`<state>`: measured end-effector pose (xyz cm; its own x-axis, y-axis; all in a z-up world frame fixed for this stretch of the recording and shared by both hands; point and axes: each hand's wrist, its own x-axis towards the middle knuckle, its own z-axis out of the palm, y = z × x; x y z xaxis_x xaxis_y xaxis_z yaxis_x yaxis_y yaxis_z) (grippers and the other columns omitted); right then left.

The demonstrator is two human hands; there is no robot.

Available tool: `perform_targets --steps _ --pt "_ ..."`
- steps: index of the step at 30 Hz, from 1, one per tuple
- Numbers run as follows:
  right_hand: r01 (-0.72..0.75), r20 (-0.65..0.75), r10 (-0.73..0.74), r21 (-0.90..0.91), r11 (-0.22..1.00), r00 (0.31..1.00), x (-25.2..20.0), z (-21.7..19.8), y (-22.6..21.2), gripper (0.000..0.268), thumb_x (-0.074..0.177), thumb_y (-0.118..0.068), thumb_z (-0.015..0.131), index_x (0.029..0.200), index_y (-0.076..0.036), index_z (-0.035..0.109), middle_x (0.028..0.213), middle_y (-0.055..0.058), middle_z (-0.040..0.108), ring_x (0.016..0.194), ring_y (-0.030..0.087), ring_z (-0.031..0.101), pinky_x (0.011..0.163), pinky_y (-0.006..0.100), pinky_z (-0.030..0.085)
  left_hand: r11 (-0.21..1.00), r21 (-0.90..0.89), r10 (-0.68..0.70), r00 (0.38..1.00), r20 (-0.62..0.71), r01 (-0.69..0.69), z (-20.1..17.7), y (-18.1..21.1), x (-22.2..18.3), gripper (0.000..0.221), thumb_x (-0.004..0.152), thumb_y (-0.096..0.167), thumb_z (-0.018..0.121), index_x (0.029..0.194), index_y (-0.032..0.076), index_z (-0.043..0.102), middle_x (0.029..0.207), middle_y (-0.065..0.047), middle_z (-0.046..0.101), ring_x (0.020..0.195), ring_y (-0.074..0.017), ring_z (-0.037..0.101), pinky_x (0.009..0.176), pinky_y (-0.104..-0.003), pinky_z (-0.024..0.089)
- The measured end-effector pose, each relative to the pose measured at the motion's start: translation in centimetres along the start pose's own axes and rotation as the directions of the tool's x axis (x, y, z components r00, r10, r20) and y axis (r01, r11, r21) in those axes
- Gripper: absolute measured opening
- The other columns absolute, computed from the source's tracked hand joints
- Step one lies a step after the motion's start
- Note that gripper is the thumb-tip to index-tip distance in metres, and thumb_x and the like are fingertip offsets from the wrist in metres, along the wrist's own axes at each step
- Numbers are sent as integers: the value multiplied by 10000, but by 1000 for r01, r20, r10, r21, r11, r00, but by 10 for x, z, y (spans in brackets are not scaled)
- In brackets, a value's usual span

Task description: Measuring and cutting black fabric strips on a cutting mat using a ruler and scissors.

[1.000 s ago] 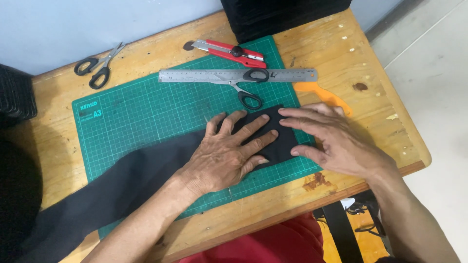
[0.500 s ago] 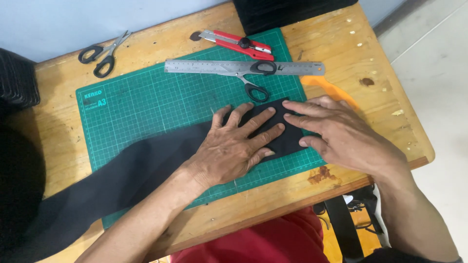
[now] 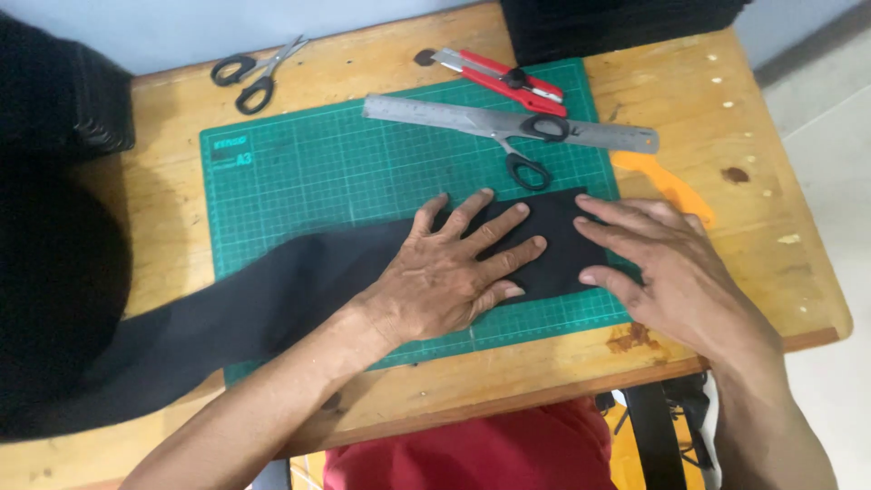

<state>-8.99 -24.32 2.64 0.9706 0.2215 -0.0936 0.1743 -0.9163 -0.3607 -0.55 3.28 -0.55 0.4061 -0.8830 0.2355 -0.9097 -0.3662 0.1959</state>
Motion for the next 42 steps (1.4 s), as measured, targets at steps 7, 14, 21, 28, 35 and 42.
perform_targets --steps 7,14,21,28,35,42 --pt "22 -81 -30 -108 994 996 -1 9 10 552 829 -439 692 1342 -237 689 1575 -52 557 1357 244 540 1019 459 442 990 98 -108 994 14 106 -23 -18 -67 541 1084 546 428 1584 341 403 1678 -34 345 1529 -423 360 1157 -661 295" --pt "55 -183 -69 -80 995 981 -2 15 8 557 826 -335 737 1336 -112 720 1543 30 623 1373 287 572 1122 464 447 920 351 -179 984 -14 173 -41 -24 -110 614 1084 628 496 1613 382 304 1685 10 335 1529 -367 417 1193 -674 319" --pt "168 -248 -157 27 985 956 0 18 8 490 825 -169 770 1267 41 737 1484 190 664 1337 348 606 1154 458 469 914 352 -199 979 -43 201 -50 -43 -143 575 1092 591 513 1604 369 372 1680 -20 332 1543 -328 384 1196 -658 308" --pt "126 -207 -117 34 991 971 0 33 24 578 801 -125 754 1349 45 690 1568 199 598 1431 374 544 1254 497 399 972 -22 -235 972 31 236 -60 -56 -153 529 1096 492 410 1574 270 445 1688 -42 318 1580 -321 285 1242 -571 189" --pt "146 -204 -134 43 988 970 -1 35 33 624 785 -126 760 1381 35 669 1566 204 592 1444 367 531 1262 488 386 929 -272 -242 968 66 251 -72 -66 -157 510 995 480 594 1426 207 626 1630 -72 415 1533 -348 332 1156 -516 233" --pt "95 -222 -91 5 995 971 -1 22 13 566 809 -181 766 1345 -9 703 1540 170 628 1373 381 581 1181 497 434 921 -285 -259 964 58 265 -68 -68 -158 493 934 463 694 1369 233 669 1603 -56 457 1469 -378 359 1124 -536 229"
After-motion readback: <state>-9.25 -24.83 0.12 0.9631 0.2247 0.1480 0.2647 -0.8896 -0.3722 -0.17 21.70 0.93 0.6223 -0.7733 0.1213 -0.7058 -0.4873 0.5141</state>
